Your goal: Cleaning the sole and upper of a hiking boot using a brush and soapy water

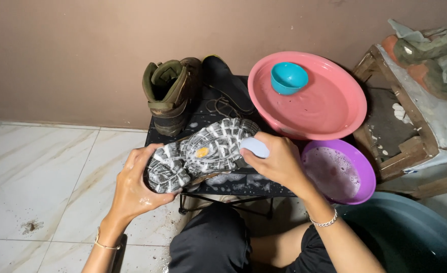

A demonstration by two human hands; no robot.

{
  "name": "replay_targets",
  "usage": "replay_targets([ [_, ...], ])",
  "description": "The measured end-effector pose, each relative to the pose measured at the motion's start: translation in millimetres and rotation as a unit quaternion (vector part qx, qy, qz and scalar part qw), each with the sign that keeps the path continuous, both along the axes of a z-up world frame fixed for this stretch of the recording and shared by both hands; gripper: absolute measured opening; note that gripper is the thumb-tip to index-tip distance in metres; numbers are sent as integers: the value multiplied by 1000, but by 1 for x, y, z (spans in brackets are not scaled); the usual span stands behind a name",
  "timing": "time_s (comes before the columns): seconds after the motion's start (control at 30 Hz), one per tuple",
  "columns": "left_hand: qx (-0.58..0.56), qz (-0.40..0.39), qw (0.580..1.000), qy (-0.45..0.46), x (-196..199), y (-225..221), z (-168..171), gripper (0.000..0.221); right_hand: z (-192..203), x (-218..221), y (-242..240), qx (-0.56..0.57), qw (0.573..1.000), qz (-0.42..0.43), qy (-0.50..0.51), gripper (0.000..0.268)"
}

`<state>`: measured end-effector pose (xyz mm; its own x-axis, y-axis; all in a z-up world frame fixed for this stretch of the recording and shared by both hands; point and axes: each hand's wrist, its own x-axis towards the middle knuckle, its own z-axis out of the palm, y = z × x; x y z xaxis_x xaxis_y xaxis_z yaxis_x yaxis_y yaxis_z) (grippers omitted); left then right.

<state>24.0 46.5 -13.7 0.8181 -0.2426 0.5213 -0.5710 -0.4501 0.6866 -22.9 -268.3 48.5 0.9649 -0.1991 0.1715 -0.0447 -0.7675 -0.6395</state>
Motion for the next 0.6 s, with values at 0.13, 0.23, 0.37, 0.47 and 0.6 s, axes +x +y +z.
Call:
replay_targets([
  [0.13,-14,-9,1000,11,0,0,1,101,-15,11,-44,43,997,66,15,26],
  [0.23,-21,-31,999,1,-1,-1,6,94,-4,6,-49,-63,989,-84,106,39],
  [0.37,-59,-14,998,-5,8,2,23,99,-12,10,-67,45,993,-107,10,29],
  [0.47,-97,-10,995,9,12,0,33,99,-9,12,-76,50,990,-121,-50,24],
  [0.6,-190,-19,974,124,8,-10,43,93,5,-10,-65,74,978,-99,-168,21],
])
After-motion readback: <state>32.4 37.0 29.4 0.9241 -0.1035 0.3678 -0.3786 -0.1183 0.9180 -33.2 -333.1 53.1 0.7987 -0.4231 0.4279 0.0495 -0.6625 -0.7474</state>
